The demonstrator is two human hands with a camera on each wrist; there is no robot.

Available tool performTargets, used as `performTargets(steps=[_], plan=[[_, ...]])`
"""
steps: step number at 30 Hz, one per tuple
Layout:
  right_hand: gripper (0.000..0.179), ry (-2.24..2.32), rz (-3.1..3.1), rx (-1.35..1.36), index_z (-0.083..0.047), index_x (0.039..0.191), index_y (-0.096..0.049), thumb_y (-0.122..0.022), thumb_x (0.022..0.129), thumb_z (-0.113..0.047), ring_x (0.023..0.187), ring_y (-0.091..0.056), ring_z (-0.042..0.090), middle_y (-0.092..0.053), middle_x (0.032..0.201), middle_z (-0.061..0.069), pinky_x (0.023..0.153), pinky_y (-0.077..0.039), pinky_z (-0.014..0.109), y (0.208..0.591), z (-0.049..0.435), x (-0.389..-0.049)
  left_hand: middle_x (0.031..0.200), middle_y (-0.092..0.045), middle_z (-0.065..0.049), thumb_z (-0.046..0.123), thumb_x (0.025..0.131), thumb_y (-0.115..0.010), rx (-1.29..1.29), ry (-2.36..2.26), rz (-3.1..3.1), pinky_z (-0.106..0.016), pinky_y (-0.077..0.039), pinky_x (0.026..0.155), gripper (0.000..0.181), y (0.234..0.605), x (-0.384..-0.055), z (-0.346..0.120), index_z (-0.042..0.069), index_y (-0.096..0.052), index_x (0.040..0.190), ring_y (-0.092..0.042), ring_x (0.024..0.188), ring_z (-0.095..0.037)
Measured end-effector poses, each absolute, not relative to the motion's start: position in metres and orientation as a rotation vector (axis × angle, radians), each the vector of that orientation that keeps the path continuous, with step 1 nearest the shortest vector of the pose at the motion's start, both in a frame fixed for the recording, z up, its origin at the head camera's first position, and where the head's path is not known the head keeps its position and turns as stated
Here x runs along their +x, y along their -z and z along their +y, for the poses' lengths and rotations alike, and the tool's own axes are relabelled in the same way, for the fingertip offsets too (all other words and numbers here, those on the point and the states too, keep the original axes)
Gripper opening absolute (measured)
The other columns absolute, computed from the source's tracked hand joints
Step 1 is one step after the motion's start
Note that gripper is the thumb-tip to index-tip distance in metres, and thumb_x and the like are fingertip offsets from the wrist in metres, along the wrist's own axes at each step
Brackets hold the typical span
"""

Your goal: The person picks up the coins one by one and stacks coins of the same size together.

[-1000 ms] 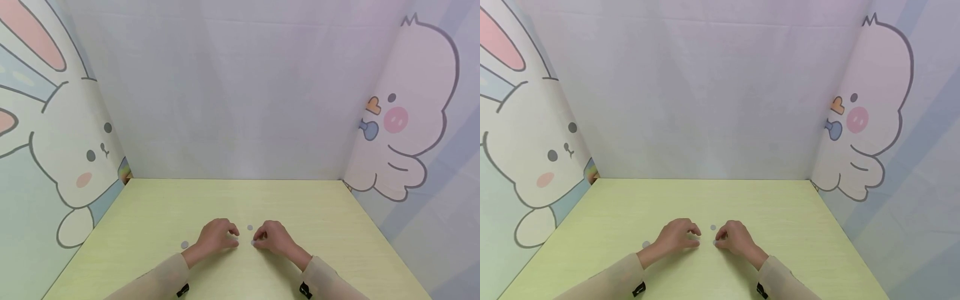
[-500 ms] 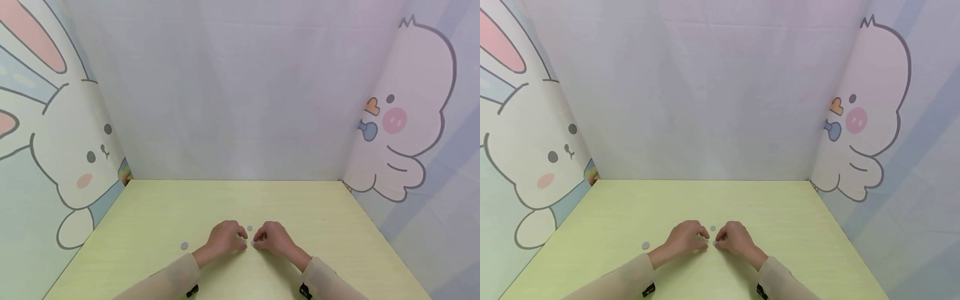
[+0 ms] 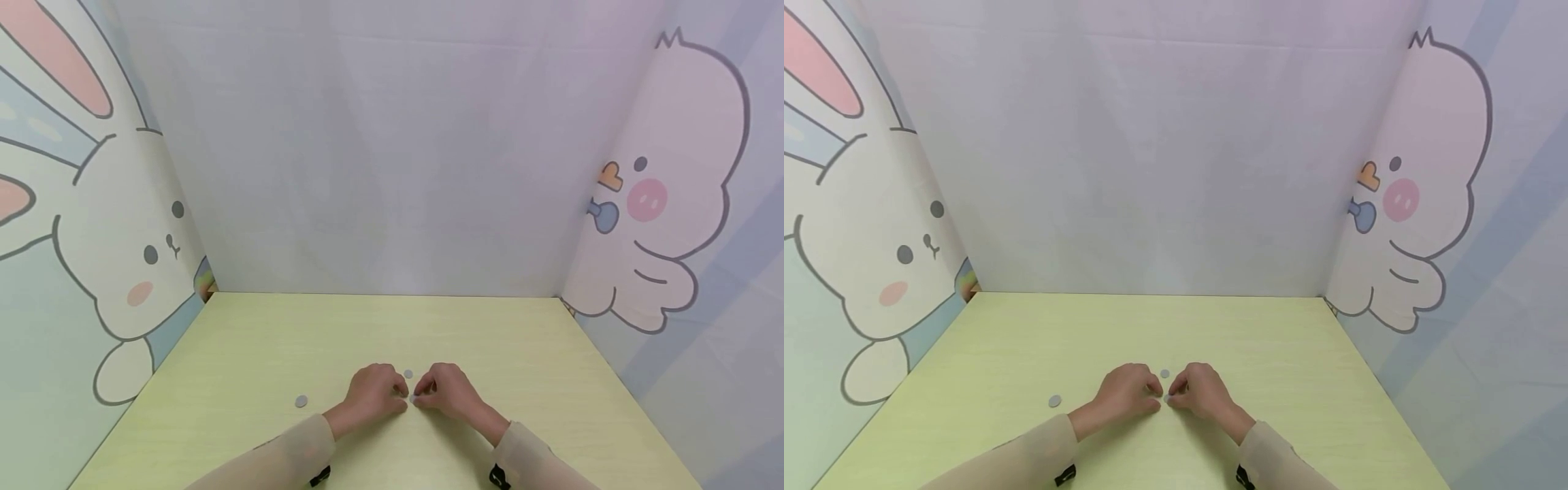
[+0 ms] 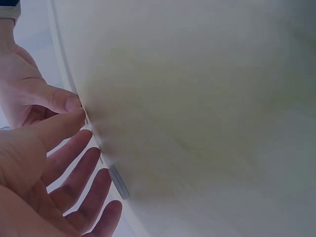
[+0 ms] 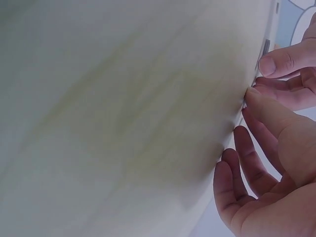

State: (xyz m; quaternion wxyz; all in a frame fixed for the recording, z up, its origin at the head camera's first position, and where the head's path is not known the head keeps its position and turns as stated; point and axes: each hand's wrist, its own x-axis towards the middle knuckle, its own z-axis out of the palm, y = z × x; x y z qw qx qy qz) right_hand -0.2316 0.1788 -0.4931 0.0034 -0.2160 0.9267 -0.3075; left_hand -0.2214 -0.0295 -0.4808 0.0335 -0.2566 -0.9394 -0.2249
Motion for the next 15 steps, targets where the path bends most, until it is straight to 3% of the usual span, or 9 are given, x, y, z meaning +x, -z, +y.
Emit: performTargets(steps=[6,15], plan=[[0.008,0.971,2.904,-0.701,-0.016,0.085,-0.085,-0.092,0.082,-0.014,0.071,-0.052,0.004,-0.072,0.083,-0.010,0.064,-0.044,0.025,0.4926,0.1794,-0.2318,0.079,-0.068,0.013,0.020,0.079,-0.091,-0.754,0.718,-2.866,-0.024,-0.043,0.061,0.008,0.4833,-0.2230,-0.0245,0.022,-0.085,0.083,-0.056,0.072,-0.003],[0.008,0.979,2.899,-0.705,-0.017,0.085,-0.085,-0.092,0.083,-0.015,0.070,-0.051,0.003,-0.071,0.081,-0.011,0.064,-0.044,0.025,0.4944,0.1811,-0.2338,0.079,-0.071,0.013,0.020,0.079,-0.091,-0.712,0.732,-2.840,-0.026,-0.044,0.062,0.008,0.4837,-0.2241,-0.0208,0.023,-0.084,0.078,-0.061,0.075,-0.005]])
